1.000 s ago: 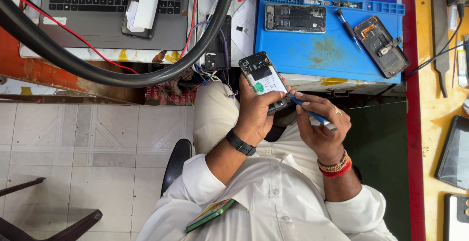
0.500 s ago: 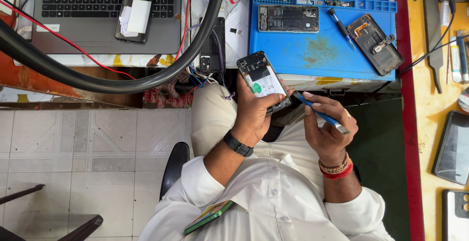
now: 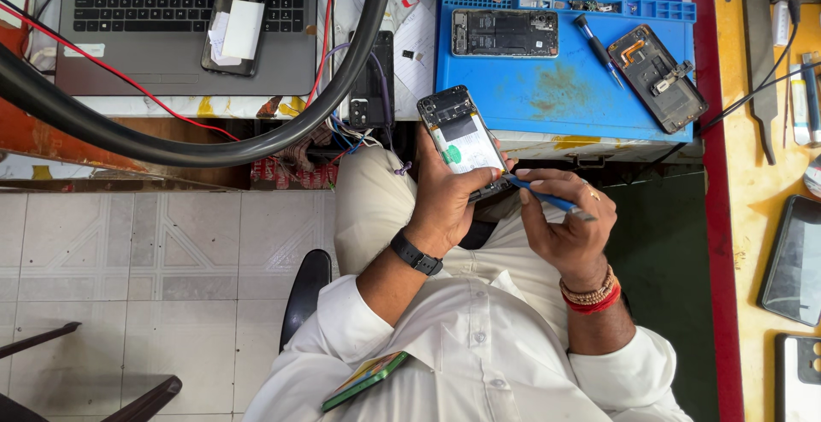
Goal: The person repairs a disassembled smartphone at a workbench. They apply adhesive from a yellow glue bottle to the phone frame, use a screwdriver on internal components, reposition the phone and its battery, and press parts together while reassembling the device.
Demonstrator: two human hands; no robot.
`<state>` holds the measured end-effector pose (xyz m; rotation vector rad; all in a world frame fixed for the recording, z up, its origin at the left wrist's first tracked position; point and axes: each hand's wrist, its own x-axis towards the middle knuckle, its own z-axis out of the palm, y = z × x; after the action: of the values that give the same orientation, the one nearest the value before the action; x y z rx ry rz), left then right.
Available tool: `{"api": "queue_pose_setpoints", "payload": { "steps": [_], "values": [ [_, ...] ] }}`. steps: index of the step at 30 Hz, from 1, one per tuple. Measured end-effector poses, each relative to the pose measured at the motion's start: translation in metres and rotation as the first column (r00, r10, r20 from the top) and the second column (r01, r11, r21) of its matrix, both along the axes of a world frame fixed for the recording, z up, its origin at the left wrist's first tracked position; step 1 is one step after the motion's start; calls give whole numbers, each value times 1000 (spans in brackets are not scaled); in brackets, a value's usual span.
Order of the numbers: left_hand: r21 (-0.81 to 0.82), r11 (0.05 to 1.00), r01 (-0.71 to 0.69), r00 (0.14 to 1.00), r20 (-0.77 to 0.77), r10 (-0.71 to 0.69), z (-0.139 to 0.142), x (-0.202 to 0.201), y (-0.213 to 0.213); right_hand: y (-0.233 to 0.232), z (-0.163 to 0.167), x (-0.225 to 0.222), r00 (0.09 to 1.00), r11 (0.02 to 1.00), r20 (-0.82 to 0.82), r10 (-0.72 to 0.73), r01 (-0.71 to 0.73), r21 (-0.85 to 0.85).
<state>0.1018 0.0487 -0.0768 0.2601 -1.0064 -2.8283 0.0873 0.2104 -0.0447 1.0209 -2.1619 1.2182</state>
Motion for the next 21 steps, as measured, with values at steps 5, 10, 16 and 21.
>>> {"api": "queue_pose_setpoints", "payload": {
  "steps": [5, 10, 16, 21],
  "values": [
    [-27, 1000, -14, 1000, 9, 14, -2, -2, 2, 3, -9, -2, 998, 998, 60, 14, -11, -59],
    [34, 998, -43, 998, 47, 41, -5, -3, 1, 1, -12, 0, 993, 985, 111, 48, -28, -172],
    [70, 990, -123, 987, 112, 115, -7, -7, 0, -4, -5, 7, 998, 998, -60, 21, -25, -61],
    [45, 992, -119, 987, 115, 113, -3, -4, 2, -9, -5, 6, 985, 996, -149, 88, -86, 22]
  ]
}}
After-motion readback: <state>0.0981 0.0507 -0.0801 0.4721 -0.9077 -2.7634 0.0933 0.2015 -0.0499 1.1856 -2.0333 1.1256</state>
